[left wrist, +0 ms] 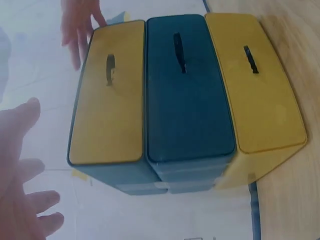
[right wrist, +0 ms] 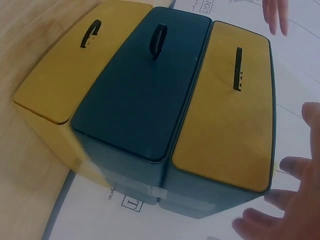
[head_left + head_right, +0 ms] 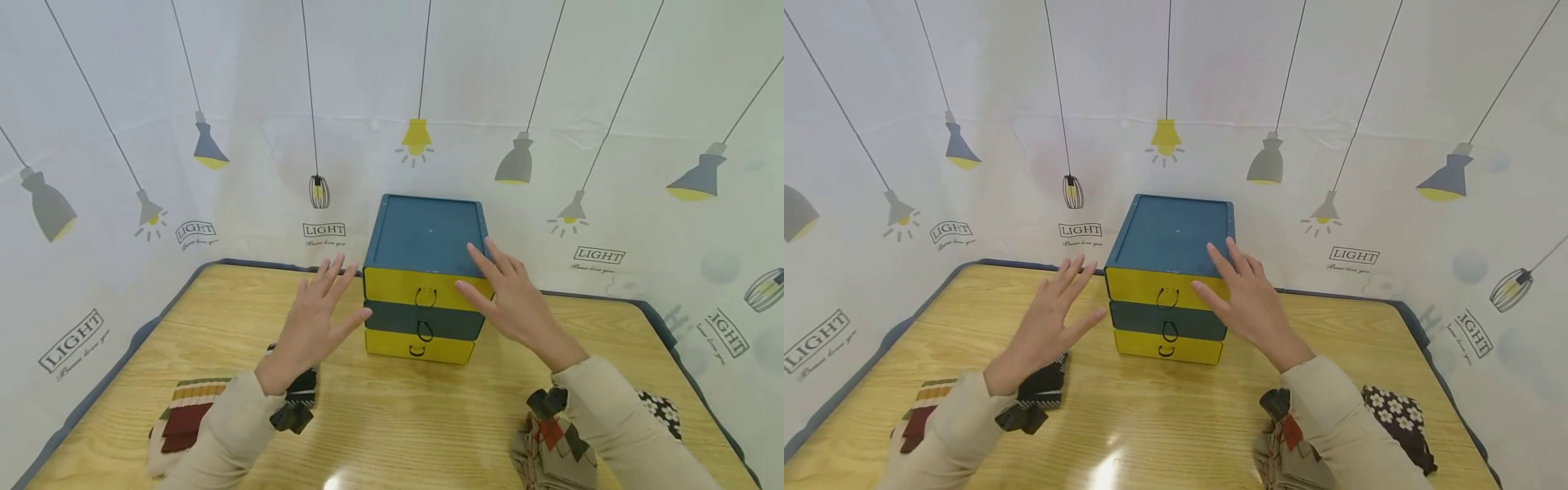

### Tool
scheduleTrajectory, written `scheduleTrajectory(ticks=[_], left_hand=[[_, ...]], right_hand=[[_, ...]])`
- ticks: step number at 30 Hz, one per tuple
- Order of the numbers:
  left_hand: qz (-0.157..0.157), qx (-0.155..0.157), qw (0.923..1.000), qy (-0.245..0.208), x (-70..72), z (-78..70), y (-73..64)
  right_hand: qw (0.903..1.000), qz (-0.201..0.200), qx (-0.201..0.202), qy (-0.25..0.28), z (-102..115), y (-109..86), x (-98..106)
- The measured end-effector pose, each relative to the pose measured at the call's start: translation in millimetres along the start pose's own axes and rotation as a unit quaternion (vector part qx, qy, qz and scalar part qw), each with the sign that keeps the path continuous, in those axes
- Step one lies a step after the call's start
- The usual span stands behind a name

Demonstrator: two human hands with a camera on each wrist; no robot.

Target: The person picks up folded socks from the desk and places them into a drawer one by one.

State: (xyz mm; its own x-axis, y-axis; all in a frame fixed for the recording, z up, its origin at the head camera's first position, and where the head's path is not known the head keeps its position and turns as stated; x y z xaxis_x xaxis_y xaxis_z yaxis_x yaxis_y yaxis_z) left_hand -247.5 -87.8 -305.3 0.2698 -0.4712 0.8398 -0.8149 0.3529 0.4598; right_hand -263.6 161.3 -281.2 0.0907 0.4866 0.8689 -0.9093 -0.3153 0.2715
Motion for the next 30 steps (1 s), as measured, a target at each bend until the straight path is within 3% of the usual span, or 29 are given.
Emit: scheduleTrajectory(ticks=[5, 11, 16, 19, 21, 26, 30], left_hand=[[-0.049, -0.025, 0.9963, -0.066, 1.8, -14.0, -3.0], [-0.065, -0.012, 0.9829, -0.172, -8.3, -19.0, -5.9], [-0.060, 0.010, 0.9580, -0.280, -21.5, -21.2, -4.0], [-0.039, 0.031, 0.9394, -0.339, -32.4, -24.2, -1.2], [-0.023, 0.043, 0.9317, -0.360, -40.3, -26.8, 1.9], [-0.001, 0.047, 0.9319, -0.360, -55.1, -33.4, 11.8], [-0.005, 0.037, 0.9414, -0.335, -58.7, -36.3, 18.7]], right_hand=[[0.9987, -0.005, 0.004, 0.050, -1, 7.7, 4], [0.9977, -0.020, 0.010, 0.065, -4, 15.1, 8], [0.9978, -0.022, 0.006, 0.062, -11, 18.6, 11], [0.9980, -0.015, 0.007, 0.061, -14, 20.5, 13], [0.9981, -0.008, 0.010, 0.060, -14, 21.6, 15], [0.9985, 0.000, 0.015, 0.052, -12, 24.3, 16], [0.9986, -0.001, 0.019, 0.049, -9, 26.8, 15]])
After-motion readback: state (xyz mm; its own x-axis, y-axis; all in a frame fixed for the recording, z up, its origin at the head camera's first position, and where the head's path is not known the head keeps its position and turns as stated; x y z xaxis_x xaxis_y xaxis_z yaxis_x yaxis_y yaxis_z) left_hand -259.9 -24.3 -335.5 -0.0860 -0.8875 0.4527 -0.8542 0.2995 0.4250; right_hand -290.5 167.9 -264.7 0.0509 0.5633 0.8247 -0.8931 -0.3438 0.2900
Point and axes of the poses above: each hand's wrist, its own y-axis towards the middle knuckle, its own x-axis out of the back of the hand, z = x × y, the point moved 7 cm from there along y, towards the middle knuckle, and after that the axes turned 6 degrees about y, right-handed, at the moved point
